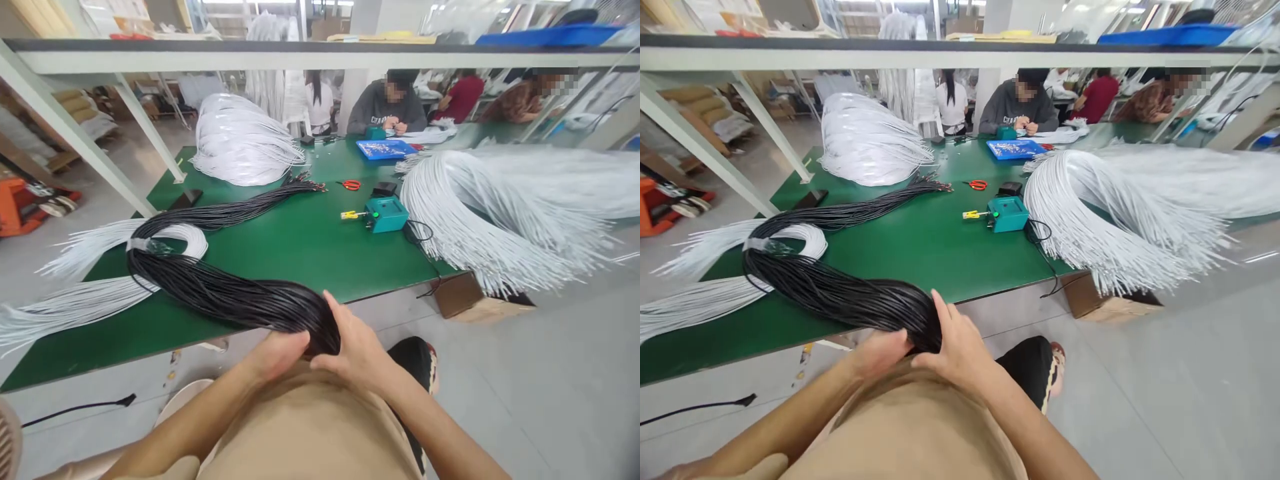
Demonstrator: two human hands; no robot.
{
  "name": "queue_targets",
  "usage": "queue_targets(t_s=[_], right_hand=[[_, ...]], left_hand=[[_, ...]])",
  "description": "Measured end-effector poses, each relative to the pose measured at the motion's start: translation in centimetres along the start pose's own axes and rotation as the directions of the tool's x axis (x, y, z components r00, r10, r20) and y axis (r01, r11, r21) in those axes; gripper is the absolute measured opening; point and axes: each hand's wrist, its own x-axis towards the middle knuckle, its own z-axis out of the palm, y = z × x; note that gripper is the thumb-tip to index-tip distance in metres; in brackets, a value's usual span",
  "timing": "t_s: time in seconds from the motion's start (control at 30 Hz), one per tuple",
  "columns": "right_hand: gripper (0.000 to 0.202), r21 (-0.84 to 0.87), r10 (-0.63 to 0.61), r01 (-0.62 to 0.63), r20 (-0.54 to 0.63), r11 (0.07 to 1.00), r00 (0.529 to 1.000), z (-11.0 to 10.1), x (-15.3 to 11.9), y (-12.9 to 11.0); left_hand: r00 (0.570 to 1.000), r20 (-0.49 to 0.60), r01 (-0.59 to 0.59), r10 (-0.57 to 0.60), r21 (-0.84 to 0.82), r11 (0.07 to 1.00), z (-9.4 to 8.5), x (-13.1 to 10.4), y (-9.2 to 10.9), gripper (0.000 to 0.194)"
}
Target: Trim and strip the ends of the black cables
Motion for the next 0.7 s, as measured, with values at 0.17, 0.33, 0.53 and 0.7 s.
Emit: queue_targets(t_s=[0.17, 0.33, 0.53, 0.7], right_hand=[[0.097, -0.471, -0.225, 0.018, -0.387, 0.882, 0.894, -4.8, 5.4, -3.0], [0.071, -0.595, -0.398, 0.080, -0.425, 0.800, 0.813, -11.7, 14.5, -4.7], [0.070, -0.541, -0.506, 0.359, -0.147, 0.761, 0.850, -10.2, 22.6, -3.7], [0.069, -0.503, -0.333, 0.375, 0.175, 0.778, 0.926, -3.5, 24.2, 2.2]], left_hand=[[0.917, 0.148, -0.330, 0.371, -0.243, 0.912, 3.5, 2.9, 9.7, 0.053], [0.797, 0.074, -0.586, 0.600, -0.151, 0.796, 2.7, 4.4, 17.1, 0.046], [0.984, 0.121, -0.159, 0.133, 0.244, 0.957, -2.8, 2.5, 14.2, 0.053], [0.935, 0.227, 0.135, -0.272, 0.481, 0.866, -8.6, -2.6, 11.6, 0.064]])
